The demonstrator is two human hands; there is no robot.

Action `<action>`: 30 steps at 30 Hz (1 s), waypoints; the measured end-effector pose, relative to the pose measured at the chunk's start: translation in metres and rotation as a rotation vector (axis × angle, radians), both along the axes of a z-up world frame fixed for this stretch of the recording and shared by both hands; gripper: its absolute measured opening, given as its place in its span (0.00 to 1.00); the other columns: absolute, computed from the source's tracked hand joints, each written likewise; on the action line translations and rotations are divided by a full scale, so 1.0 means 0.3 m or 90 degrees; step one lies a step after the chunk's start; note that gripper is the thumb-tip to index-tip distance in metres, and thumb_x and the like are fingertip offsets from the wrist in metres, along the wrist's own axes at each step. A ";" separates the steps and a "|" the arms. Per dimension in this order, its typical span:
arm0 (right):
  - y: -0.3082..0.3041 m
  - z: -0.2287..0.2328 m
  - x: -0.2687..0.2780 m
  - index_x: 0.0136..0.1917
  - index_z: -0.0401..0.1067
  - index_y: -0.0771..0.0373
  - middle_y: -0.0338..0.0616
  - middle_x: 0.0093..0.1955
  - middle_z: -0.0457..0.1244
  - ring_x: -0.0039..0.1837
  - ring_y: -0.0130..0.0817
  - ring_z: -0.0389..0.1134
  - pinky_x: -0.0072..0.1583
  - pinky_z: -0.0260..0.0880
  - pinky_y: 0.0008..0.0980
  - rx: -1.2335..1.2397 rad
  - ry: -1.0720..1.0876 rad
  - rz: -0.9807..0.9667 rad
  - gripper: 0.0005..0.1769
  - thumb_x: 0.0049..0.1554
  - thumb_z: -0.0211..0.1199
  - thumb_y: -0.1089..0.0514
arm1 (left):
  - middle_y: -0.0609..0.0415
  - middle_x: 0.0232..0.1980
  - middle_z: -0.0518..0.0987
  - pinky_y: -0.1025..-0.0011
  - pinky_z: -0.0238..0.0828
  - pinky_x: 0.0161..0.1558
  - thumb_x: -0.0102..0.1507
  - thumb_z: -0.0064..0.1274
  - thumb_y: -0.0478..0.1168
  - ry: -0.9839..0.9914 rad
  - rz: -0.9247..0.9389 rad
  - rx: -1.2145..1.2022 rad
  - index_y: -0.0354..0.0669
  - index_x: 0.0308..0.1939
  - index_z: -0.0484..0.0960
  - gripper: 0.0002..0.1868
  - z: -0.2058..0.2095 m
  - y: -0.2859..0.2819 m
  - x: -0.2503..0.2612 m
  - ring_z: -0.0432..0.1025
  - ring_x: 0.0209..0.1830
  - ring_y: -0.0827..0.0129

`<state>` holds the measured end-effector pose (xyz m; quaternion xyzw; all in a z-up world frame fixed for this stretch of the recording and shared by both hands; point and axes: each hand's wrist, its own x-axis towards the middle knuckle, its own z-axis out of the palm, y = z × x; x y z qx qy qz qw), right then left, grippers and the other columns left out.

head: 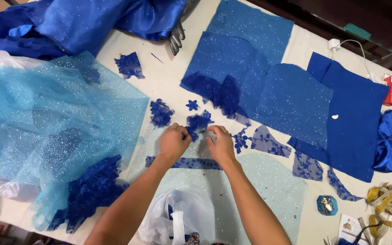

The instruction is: Arranging blue lace appliques on a work surface and then placing them into a plastic bag.

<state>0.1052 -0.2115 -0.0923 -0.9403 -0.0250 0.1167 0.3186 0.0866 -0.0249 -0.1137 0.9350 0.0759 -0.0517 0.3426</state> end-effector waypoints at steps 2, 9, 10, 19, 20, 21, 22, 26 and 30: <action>0.020 -0.022 0.033 0.60 0.72 0.54 0.41 0.61 0.64 0.65 0.41 0.67 0.62 0.72 0.35 -0.018 0.012 -0.008 0.18 0.56 0.64 0.61 | 0.58 0.34 0.75 0.63 0.74 0.44 0.56 0.59 0.44 0.007 0.042 -0.111 0.49 0.30 0.81 0.05 -0.039 0.049 -0.007 0.75 0.42 0.61; 0.162 0.096 0.055 0.65 0.69 0.58 0.49 0.65 0.61 0.68 0.52 0.63 0.67 0.67 0.47 0.024 0.056 0.043 0.28 0.51 0.71 0.60 | 0.50 0.47 0.81 0.66 0.70 0.46 0.59 0.56 0.36 0.122 0.212 -0.586 0.43 0.30 0.82 0.03 -0.002 0.167 -0.044 0.73 0.46 0.63; 0.166 0.070 0.053 0.65 0.69 0.58 0.49 0.65 0.61 0.68 0.52 0.63 0.67 0.67 0.47 0.023 0.056 0.043 0.28 0.51 0.71 0.60 | 0.50 0.47 0.81 0.66 0.70 0.46 0.59 0.56 0.36 0.123 0.212 -0.587 0.43 0.30 0.82 0.03 -0.008 0.175 -0.039 0.73 0.46 0.63; 0.185 0.002 0.072 0.52 0.78 0.52 0.39 0.41 0.71 0.46 0.34 0.72 0.49 0.73 0.33 0.156 0.051 -0.072 0.10 0.56 0.64 0.57 | 0.45 0.56 0.81 0.64 0.73 0.46 0.57 0.52 0.32 0.179 0.303 -0.718 0.40 0.25 0.72 0.06 0.151 0.238 -0.051 0.74 0.51 0.59; 0.180 0.021 0.072 0.51 0.79 0.52 0.39 0.40 0.71 0.44 0.32 0.71 0.48 0.72 0.32 0.185 0.074 -0.060 0.09 0.56 0.65 0.57 | 0.48 0.55 0.81 0.64 0.73 0.41 0.56 0.52 0.34 0.219 0.320 -0.774 0.44 0.27 0.71 0.06 0.128 0.250 -0.057 0.74 0.47 0.60; 0.176 0.040 0.075 0.50 0.80 0.52 0.39 0.39 0.71 0.41 0.30 0.70 0.46 0.72 0.30 0.214 0.096 -0.048 0.08 0.56 0.66 0.57 | 0.51 0.54 0.81 0.65 0.73 0.36 0.55 0.52 0.35 0.259 0.337 -0.829 0.49 0.28 0.71 0.06 0.106 0.262 -0.062 0.73 0.42 0.62; 0.175 0.034 0.075 0.50 0.80 0.52 0.39 0.39 0.71 0.41 0.30 0.70 0.46 0.72 0.30 0.214 0.097 -0.047 0.08 0.56 0.66 0.57 | 0.51 0.54 0.81 0.65 0.73 0.36 0.55 0.52 0.35 0.258 0.338 -0.829 0.49 0.28 0.71 0.06 0.132 0.269 -0.064 0.73 0.42 0.62; 0.184 0.040 0.072 0.51 0.79 0.57 0.41 0.37 0.70 0.39 0.27 0.69 0.44 0.73 0.26 0.350 0.164 -0.086 0.08 0.57 0.66 0.58 | 0.50 0.44 0.77 0.57 0.77 0.46 0.53 0.48 0.42 0.358 0.371 -0.997 0.50 0.30 0.67 0.06 0.200 0.292 -0.074 0.74 0.43 0.57; 0.207 0.077 0.065 0.52 0.78 0.61 0.42 0.38 0.69 0.41 0.27 0.70 0.46 0.74 0.25 0.445 0.204 -0.089 0.10 0.57 0.67 0.59 | 0.46 0.53 0.78 0.51 0.75 0.54 0.55 0.43 0.46 0.383 0.360 -1.038 0.50 0.33 0.67 0.08 0.200 0.298 -0.075 0.74 0.53 0.53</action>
